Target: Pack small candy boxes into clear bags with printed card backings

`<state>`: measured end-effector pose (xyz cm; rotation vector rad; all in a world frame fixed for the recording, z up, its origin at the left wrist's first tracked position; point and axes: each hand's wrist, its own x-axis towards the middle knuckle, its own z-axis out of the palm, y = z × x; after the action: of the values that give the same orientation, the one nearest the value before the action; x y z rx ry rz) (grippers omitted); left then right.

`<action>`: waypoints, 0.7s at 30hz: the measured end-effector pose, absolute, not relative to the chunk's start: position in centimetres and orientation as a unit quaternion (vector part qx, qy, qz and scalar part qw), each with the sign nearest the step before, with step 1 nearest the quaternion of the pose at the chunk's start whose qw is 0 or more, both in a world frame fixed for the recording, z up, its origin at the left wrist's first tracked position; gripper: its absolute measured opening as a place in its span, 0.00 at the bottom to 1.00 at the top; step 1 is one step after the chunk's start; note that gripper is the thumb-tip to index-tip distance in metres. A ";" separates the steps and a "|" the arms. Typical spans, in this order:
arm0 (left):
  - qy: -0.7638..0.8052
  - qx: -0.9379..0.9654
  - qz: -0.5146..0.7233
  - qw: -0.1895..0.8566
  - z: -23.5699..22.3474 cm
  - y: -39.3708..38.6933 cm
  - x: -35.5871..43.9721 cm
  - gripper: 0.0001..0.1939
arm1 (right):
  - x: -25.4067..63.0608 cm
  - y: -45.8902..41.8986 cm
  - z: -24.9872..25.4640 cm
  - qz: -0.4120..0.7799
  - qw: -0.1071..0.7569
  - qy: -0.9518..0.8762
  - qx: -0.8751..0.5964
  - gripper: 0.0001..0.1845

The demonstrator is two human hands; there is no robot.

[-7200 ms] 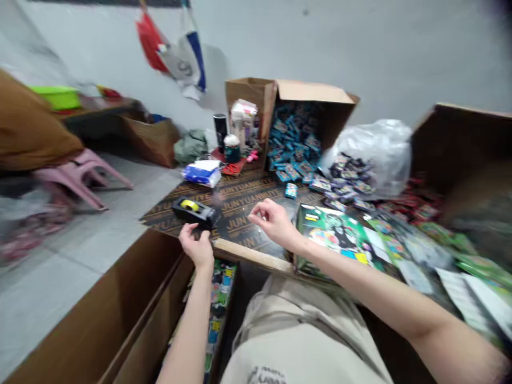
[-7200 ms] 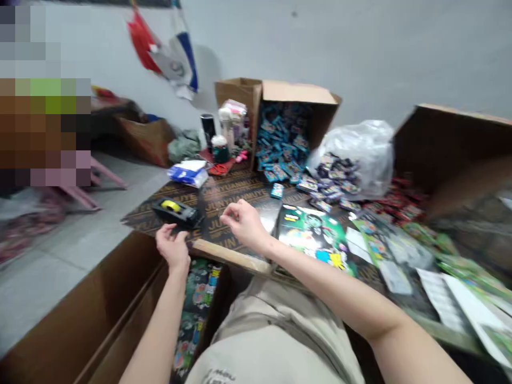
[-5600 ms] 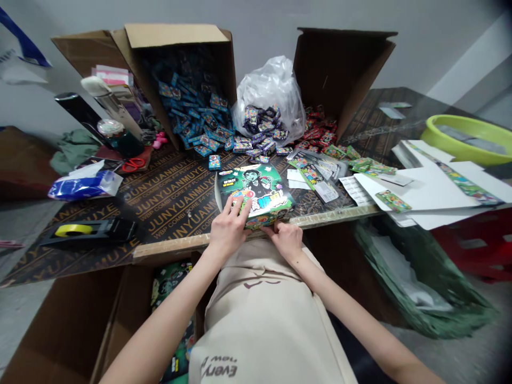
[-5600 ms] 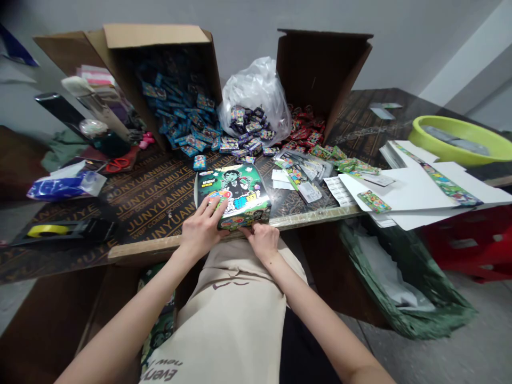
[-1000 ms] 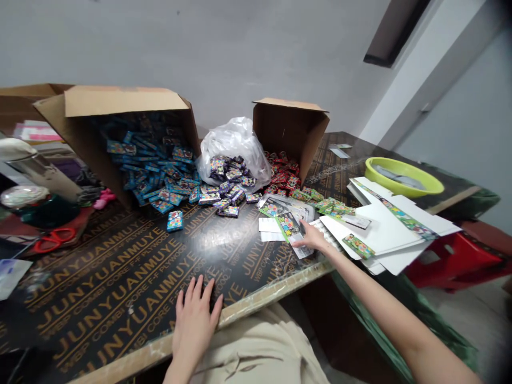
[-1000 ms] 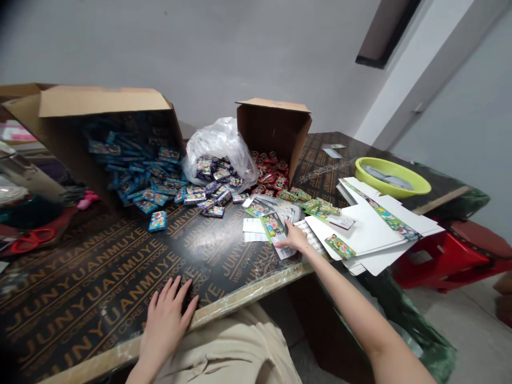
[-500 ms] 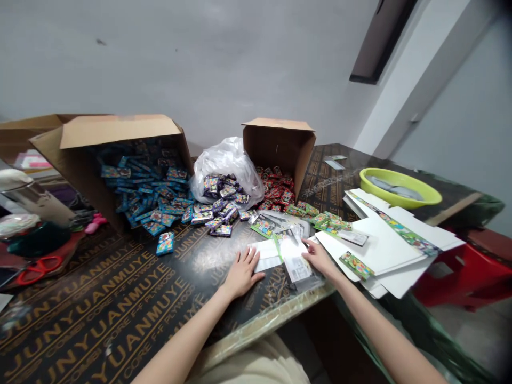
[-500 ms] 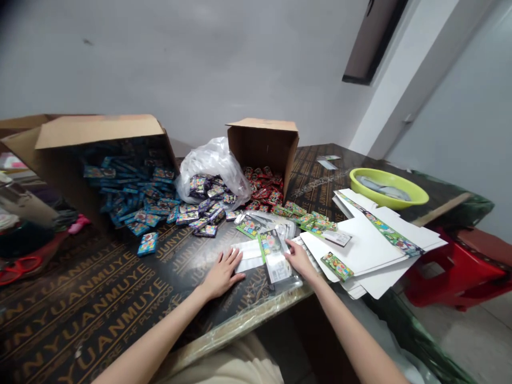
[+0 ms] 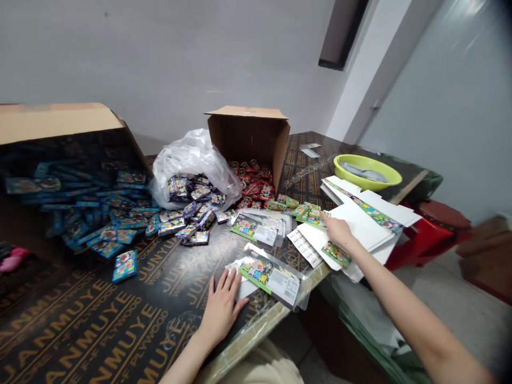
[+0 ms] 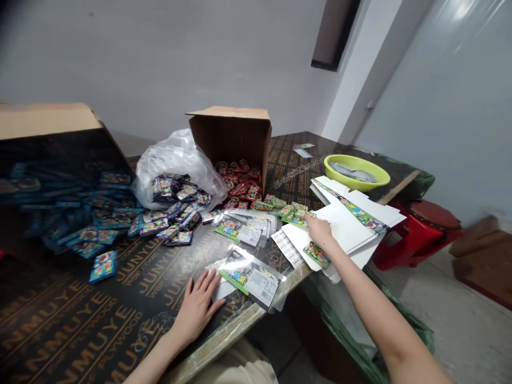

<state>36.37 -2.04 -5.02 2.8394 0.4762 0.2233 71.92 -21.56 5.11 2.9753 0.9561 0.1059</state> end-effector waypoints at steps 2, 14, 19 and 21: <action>0.186 0.964 0.091 0.168 -4.2 -2.0 36.3 0.22 | 71.6 -21.9 6.6 0.050 0.017 0.319 0.946 0.26; 0.286 0.407 0.345 0.796 6.6 -3.7 37.4 0.32 | 45.5 -15.6 8.7 -0.054 -0.363 0.651 0.665 0.25; 0.345 0.340 0.351 0.801 6.8 -2.6 31.6 0.27 | 41.0 -12.8 8.4 -0.134 -0.457 0.652 0.590 0.29; 0.325 0.405 0.282 0.807 6.3 -2.7 29.1 0.26 | 41.9 -12.3 9.4 -0.109 -0.490 0.617 0.606 0.35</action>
<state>29.08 -2.73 6.34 0.8662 0.6943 0.6030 41.85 -12.29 9.38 2.8988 2.9469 -0.5201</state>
